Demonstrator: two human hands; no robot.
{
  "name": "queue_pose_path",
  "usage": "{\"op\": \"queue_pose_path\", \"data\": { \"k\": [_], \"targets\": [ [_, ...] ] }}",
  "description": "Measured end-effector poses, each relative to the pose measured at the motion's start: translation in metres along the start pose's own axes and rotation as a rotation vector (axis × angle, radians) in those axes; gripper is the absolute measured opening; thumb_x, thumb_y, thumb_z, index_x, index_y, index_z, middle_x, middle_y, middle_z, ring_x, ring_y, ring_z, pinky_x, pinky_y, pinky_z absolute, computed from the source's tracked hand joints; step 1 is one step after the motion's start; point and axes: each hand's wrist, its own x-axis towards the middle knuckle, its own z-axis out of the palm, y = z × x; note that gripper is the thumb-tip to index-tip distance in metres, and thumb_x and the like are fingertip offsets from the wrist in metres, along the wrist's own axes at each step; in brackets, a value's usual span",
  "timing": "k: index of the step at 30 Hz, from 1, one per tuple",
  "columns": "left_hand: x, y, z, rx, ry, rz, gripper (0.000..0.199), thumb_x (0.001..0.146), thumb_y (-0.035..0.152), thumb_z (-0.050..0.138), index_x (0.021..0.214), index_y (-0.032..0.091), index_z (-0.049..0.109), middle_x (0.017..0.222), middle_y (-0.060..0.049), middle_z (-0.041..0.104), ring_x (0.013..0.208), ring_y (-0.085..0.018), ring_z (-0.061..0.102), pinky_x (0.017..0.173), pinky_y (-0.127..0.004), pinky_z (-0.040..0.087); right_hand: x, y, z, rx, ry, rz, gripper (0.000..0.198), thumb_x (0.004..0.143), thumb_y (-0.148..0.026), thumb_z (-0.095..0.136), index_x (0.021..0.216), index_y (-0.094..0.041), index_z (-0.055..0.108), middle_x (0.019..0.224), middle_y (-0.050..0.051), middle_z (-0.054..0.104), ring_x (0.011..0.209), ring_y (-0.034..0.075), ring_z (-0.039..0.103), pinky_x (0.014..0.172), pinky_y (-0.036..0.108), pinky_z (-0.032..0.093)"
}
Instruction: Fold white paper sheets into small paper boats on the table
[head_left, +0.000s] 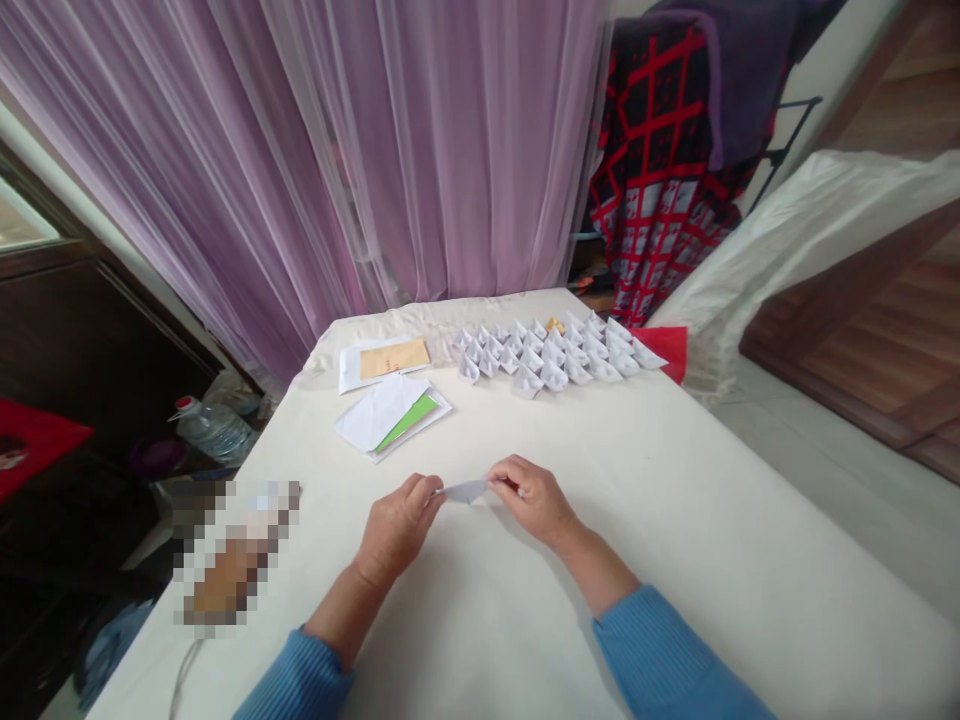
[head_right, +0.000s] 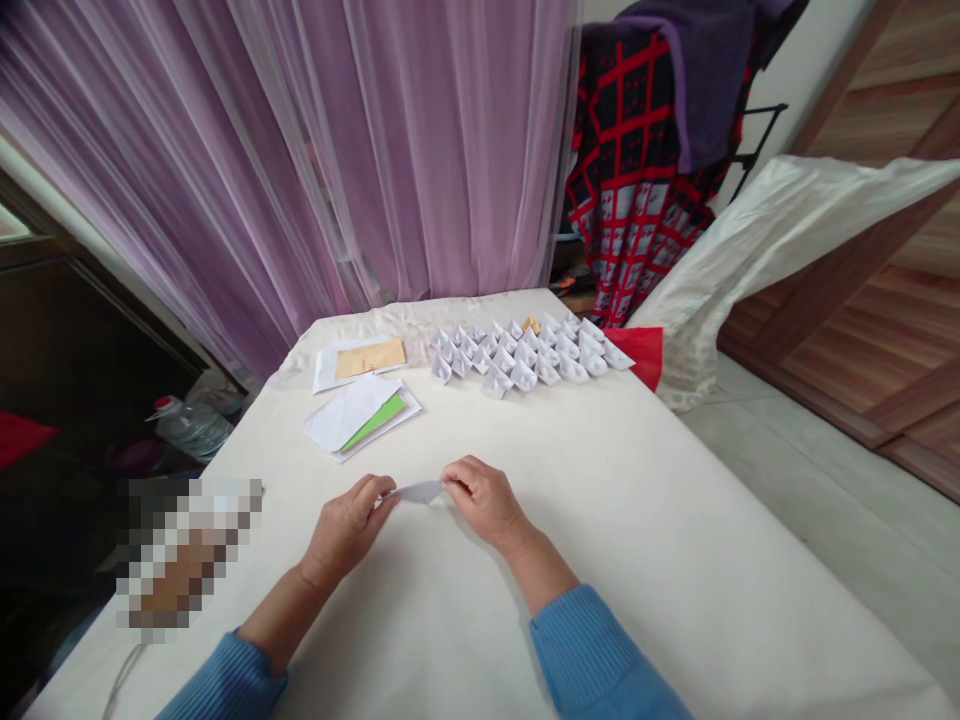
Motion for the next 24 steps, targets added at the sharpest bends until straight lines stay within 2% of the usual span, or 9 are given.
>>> {"op": "queue_pose_path", "data": {
  "k": [7, 13, 19, 24],
  "targets": [
    [0.019, -0.014, 0.012, -0.209, 0.074, 0.121, 0.017, 0.098, 0.027, 0.035, 0.099, 0.023, 0.051, 0.089, -0.001, 0.063, 0.076, -0.012, 0.061, 0.069, -0.022, 0.046, 0.002, 0.009, 0.003, -0.086, 0.030, -0.026, 0.015, 0.089, -0.015, 0.051, 0.081, -0.021, 0.062, 0.077, 0.002, 0.064, 0.072, 0.014, 0.061, 0.067, 0.023, 0.047],
    [0.023, -0.016, 0.012, -0.332, -0.002, 0.125, 0.027, 0.100, 0.028, 0.029, 0.107, 0.026, 0.055, 0.100, -0.003, 0.062, 0.083, -0.012, 0.063, 0.076, -0.024, 0.050, -0.002, 0.010, 0.002, -0.124, 0.018, -0.041, 0.014, 0.091, -0.015, 0.052, 0.090, -0.022, 0.063, 0.082, 0.002, 0.068, 0.077, 0.014, 0.064, 0.071, 0.024, 0.051],
    [0.016, -0.022, 0.015, -0.295, -0.056, 0.120, 0.035, 0.098, 0.023, 0.033, 0.118, 0.031, 0.060, 0.102, -0.003, 0.064, 0.081, -0.013, 0.065, 0.068, -0.022, 0.051, -0.003, 0.006, 0.001, -0.131, 0.014, -0.090, 0.015, 0.092, -0.015, 0.053, 0.098, -0.024, 0.064, 0.085, 0.003, 0.068, 0.079, 0.014, 0.065, 0.072, 0.025, 0.053],
    [0.015, -0.022, 0.010, -0.193, -0.131, 0.112, 0.049, 0.089, 0.012, 0.041, 0.125, 0.040, 0.058, 0.104, -0.001, 0.064, 0.081, -0.012, 0.065, 0.065, -0.019, 0.050, -0.006, 0.002, -0.004, -0.194, -0.034, -0.107, 0.023, 0.095, -0.016, 0.049, 0.109, -0.026, 0.064, 0.090, 0.004, 0.067, 0.082, 0.014, 0.065, 0.074, 0.025, 0.054]
  ]
}}
